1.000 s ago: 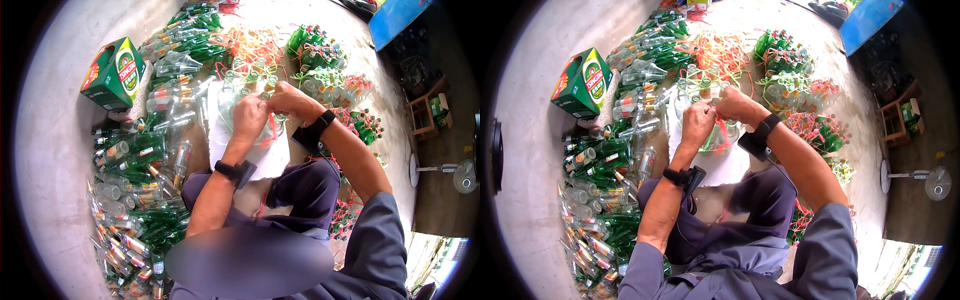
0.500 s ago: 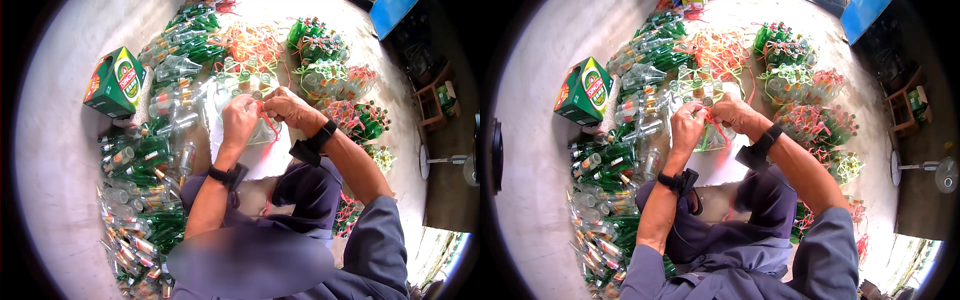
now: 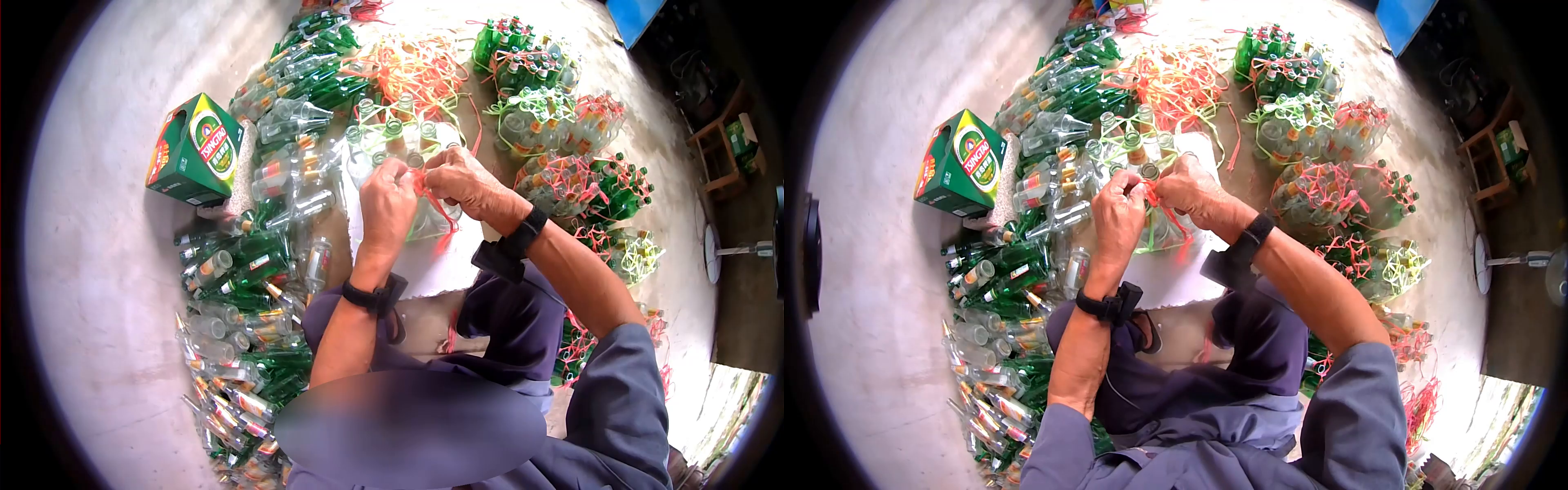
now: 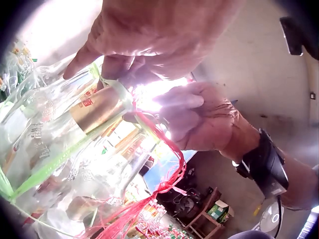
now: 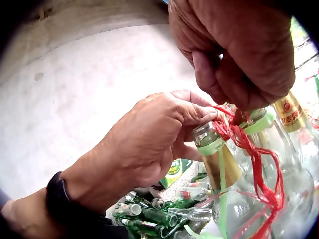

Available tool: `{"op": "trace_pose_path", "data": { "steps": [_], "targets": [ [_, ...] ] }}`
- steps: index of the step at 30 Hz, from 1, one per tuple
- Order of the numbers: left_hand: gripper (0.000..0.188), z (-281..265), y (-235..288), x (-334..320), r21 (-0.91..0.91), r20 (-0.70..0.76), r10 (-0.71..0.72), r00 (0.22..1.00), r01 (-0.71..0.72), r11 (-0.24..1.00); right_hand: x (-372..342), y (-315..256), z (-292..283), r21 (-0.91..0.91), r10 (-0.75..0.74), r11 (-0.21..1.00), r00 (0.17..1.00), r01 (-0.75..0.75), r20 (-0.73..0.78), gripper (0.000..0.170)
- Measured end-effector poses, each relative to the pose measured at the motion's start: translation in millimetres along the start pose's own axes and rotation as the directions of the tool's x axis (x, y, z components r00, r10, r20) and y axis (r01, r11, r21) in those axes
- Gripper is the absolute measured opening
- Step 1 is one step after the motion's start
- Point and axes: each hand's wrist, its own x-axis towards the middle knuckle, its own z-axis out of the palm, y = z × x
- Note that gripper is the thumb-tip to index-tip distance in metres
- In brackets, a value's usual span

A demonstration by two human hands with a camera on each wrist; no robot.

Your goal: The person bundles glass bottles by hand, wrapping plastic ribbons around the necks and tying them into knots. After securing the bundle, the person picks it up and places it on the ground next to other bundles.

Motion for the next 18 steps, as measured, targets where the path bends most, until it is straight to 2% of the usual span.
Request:
{"op": "trace_pose_path", "data": {
  "steps": [1, 3, 4, 6, 10, 12, 15, 17, 18],
  "targets": [
    [0.006, 0.7, 0.2, -0.4, 0.031, -0.013, 0.024, 1.000, -0.023, 0.999, 0.2, 3.7, 0.5, 0.003, 0.001, 1.000, 1.000, -0.001, -0.004, 0.026],
    [0.006, 0.4, 2.3, -0.5, 0.068, -0.001, 0.022, 1.000, -0.022, 0.997, 0.8, 4.7, 4.7, -0.231, -0.149, 0.964, 0.987, 0.134, -0.051, 0.029],
    [0.005, -0.4, 4.2, 0.1, 0.104, 0.007, 0.018, 1.000, -0.019, 0.994, -0.6, 0.3, 6.1, -0.229, -0.148, 0.964, 0.987, 0.132, -0.054, 0.029],
    [0.005, -4.9, 8.2, 3.0, 0.080, 0.040, 0.013, 0.999, -0.016, 0.997, -4.7, -10.5, 7.4, -0.036, 0.123, 0.991, 0.981, -0.129, -0.147, 0.031],
    [0.006, -5.9, 8.0, 5.3, 0.027, 0.074, -0.032, 0.997, 0.030, 0.999, -2.1, -7.2, 3.5, -0.005, 0.094, 0.995, 0.991, -0.095, -0.098, 0.035],
    [0.006, -6.2, 9.5, 4.7, -0.010, 0.079, -0.077, 0.994, 0.078, 0.997, -1.7, -11.1, 1.8, 0.070, 0.195, 0.980, 0.975, -0.188, -0.110, 0.014],
    [0.006, -8.5, 12.4, 5.1, -0.058, 0.089, -0.134, 0.987, 0.140, 0.989, -1.0, -6.4, 0.1, 0.072, 0.112, 0.992, 0.991, -0.107, -0.073, 0.011],
    [0.007, -8.6, 11.6, 5.6, -0.071, 0.095, -0.144, 0.985, 0.151, 0.986, 0.4, -4.3, 0.1, 0.095, 0.140, 0.987, 0.987, -0.132, -0.082, 0.010],
    [0.007, -8.6, 9.7, 6.5, 0.009, 0.101, -0.094, 0.990, 0.093, 0.996, 1.0, -4.8, 0.2, 0.117, 0.168, 0.981, 0.982, -0.157, -0.091, 0.010]
  ]
}}
